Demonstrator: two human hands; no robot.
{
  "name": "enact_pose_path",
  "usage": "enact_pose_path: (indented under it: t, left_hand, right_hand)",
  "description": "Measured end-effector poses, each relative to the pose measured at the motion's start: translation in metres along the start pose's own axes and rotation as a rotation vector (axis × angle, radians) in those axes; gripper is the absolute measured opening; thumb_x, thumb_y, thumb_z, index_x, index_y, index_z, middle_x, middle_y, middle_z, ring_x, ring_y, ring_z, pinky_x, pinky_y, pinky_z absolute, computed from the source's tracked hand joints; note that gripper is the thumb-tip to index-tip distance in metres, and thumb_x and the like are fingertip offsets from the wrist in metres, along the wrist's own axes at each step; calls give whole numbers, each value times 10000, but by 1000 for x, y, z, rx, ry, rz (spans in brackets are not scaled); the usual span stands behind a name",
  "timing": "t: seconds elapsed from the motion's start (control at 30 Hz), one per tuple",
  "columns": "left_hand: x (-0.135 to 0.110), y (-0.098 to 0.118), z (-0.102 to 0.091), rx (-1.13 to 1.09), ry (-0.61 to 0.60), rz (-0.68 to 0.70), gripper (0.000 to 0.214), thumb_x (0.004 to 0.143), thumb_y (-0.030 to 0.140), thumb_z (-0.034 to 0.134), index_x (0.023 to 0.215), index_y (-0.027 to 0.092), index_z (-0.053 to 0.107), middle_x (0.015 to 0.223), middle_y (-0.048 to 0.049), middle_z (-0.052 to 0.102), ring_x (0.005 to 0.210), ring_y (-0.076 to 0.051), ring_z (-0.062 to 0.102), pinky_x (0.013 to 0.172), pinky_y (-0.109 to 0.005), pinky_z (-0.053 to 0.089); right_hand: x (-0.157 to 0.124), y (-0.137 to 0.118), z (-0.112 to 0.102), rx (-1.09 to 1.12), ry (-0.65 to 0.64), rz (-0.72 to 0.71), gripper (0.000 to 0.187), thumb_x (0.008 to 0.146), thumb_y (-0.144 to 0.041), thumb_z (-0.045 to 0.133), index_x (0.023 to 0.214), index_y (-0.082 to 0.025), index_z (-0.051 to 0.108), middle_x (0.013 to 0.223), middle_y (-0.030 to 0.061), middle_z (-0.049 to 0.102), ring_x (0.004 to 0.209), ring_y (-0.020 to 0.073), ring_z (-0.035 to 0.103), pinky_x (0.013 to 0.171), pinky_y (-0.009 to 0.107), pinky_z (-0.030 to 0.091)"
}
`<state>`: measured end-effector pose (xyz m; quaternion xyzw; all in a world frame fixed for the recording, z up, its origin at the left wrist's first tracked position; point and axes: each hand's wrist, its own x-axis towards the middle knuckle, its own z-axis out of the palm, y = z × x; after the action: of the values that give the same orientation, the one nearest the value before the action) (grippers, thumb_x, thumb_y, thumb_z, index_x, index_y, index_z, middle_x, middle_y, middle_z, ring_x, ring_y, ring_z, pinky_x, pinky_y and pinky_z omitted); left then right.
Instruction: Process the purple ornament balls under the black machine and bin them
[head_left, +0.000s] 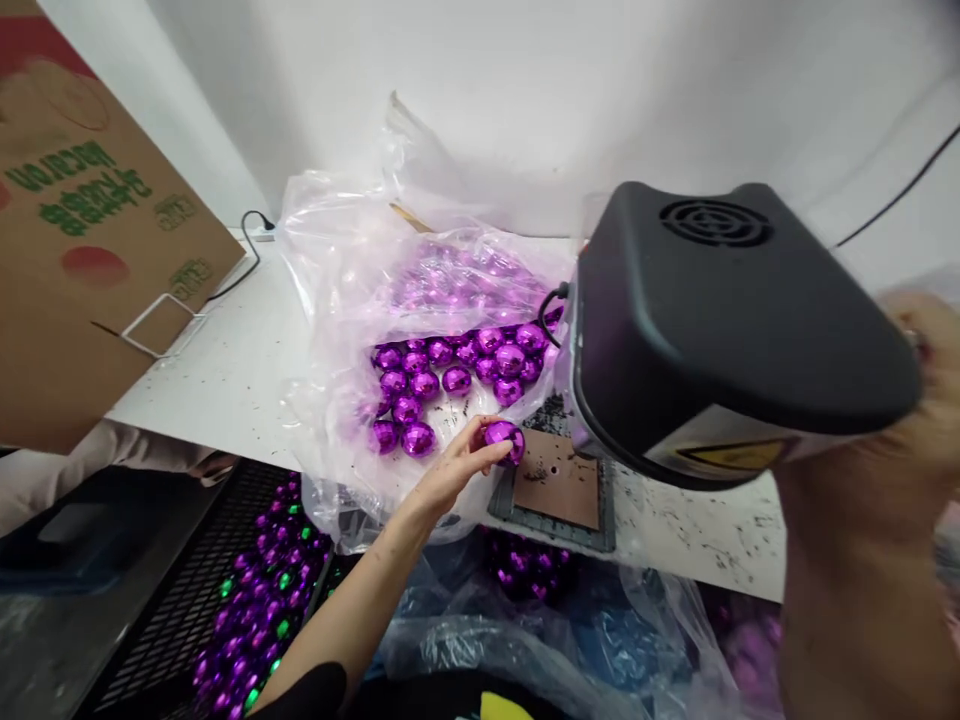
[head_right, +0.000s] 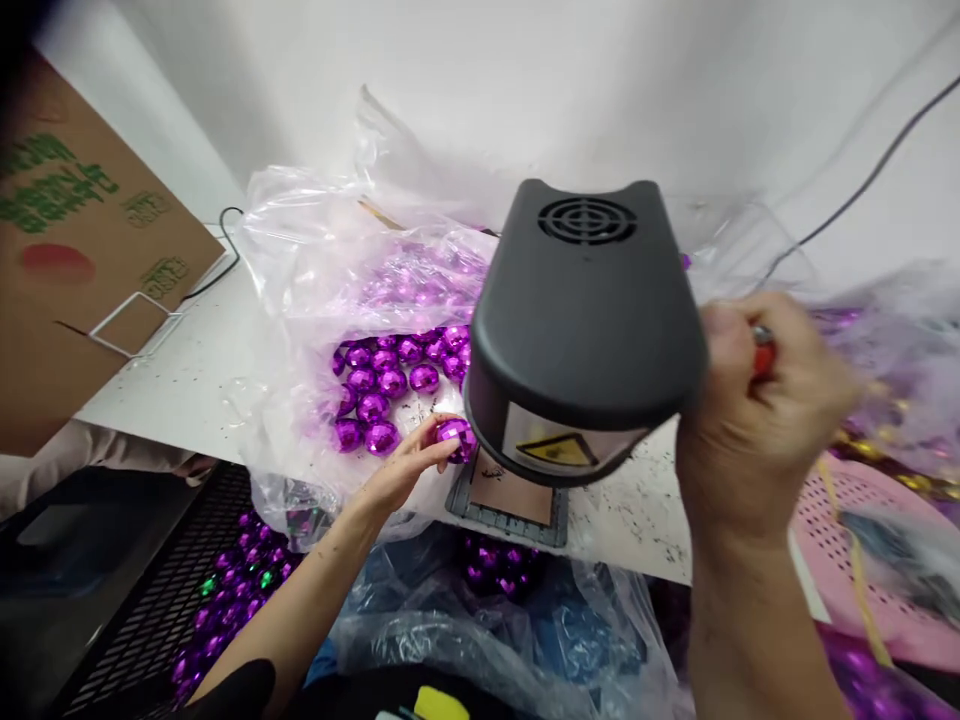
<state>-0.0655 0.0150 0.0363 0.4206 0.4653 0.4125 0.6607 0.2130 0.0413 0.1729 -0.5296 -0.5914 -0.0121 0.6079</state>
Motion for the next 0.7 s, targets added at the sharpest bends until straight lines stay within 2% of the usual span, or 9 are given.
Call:
enact_pose_path:
  t: [0.13,0.33,0.5,0.7]
  left_hand:
    - [6,-2,4,16,-81,20,607,834,489,804,1361,247,625,1109,-39,655,912,-170,595,705,-255,467]
    - [-1,-8,13,227,-102,89,526,937,518,692,1371,235,601,1252,-75,677,1108,-252,626,833,-325,542]
    - [-4,-21,33,501,-41,208,423,986,447,646,1339,217,611,1317,-88,694,1224,-279,631,1096,-444,477]
    - [6,-49,49,764,109,419,334,989,387,647,1269,204,641,1245,-120,712,1194,-317,627,1069,-504,476]
  right_hand:
    - [3,-8,2,112,-16,25,396,968,-392,613,714,-96,540,658,0,282,651,20,293,598,194,210]
    - [3,-13,3,137,-27,27,463,978,-480,596,727,-93,557,666,6,289,670,22,280,597,173,214]
    - [3,-13,2,126,-23,-1,496,998,-505,570,731,-88,541,680,7,346,677,14,307,605,163,233]
    - [2,-12,2,134,-38,1,523,1003,-530,569,726,-90,508,667,-4,320,663,9,282,594,162,231]
